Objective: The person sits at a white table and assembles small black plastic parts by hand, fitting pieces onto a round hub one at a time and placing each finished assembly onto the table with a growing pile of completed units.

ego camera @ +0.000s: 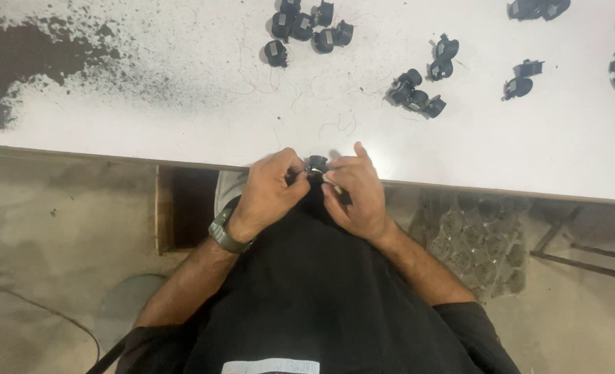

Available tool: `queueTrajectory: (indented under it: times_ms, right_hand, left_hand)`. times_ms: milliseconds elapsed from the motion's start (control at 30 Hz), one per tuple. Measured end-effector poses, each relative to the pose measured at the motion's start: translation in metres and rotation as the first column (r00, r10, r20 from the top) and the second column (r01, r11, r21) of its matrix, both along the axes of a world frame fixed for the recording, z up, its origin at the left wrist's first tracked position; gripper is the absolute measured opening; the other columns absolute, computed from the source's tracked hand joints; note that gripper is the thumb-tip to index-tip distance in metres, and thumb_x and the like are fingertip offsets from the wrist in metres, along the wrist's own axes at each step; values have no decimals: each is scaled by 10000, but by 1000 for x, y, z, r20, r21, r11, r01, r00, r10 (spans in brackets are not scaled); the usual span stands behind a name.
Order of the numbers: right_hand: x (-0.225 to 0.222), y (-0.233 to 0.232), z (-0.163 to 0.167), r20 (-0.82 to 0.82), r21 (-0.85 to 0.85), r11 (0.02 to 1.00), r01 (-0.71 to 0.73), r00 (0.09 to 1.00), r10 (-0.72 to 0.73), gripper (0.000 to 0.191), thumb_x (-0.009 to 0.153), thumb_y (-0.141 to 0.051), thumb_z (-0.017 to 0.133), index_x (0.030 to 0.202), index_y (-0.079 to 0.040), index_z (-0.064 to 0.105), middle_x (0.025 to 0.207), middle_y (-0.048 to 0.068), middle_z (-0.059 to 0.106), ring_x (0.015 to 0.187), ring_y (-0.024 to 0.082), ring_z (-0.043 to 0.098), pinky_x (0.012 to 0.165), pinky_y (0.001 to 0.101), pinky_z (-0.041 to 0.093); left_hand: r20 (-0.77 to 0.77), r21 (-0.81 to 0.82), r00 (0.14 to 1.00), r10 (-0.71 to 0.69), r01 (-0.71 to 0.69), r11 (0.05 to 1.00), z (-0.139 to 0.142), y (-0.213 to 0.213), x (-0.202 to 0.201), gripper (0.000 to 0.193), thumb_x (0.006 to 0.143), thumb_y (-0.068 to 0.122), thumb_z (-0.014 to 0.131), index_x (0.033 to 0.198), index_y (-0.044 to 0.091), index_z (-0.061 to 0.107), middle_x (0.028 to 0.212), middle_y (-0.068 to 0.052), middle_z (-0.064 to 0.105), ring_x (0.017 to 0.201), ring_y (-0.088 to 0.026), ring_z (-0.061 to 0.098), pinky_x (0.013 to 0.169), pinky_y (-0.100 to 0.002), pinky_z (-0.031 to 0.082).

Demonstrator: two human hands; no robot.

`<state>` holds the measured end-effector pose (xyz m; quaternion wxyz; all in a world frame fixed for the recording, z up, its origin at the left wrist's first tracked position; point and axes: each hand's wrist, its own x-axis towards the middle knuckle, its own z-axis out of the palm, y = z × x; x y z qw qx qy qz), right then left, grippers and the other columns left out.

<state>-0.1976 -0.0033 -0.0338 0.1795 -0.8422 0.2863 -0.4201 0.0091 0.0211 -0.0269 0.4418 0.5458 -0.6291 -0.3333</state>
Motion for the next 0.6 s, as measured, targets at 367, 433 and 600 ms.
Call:
queueTrajectory:
  times_ms: [367, 433, 600]
  right_hand:
    - [7, 2, -16, -40, -18, 1000, 19, 999, -20, 326, 804, 50, 788, 1058, -46, 607, 959, 113, 677, 1077, 300, 693, 1222, 595, 374]
    - [8, 1, -16, -48, -25, 1000, 14, 999, -15, 330, 793, 50, 790, 1052, -42, 608, 957, 114, 676, 1077, 300, 692, 1221, 595, 365]
    - [10, -1, -16, -60, -37, 999, 10, 998, -12, 331, 785, 62, 789, 1046, -42, 615, 945, 103, 669, 1075, 293, 695, 1229, 581, 355]
  left_hand:
    - [-37, -37, 999, -5, 4, 999, -5, 0, -2, 142, 823, 28, 701, 811, 21, 560, 729, -100, 635, 643, -235, 621, 568, -368, 486]
    - [-43, -24, 999, -14, 13, 1000, -5, 0, -1, 140, 818, 33, 704, 810, 24, 564, 718, -98, 633, 639, -234, 621, 566, -368, 487]
    - [-57, -24, 998, -14, 13, 1000, -5, 1, 0, 139, 813, 37, 703, 815, 23, 565, 729, -98, 636, 656, -229, 624, 580, -370, 493]
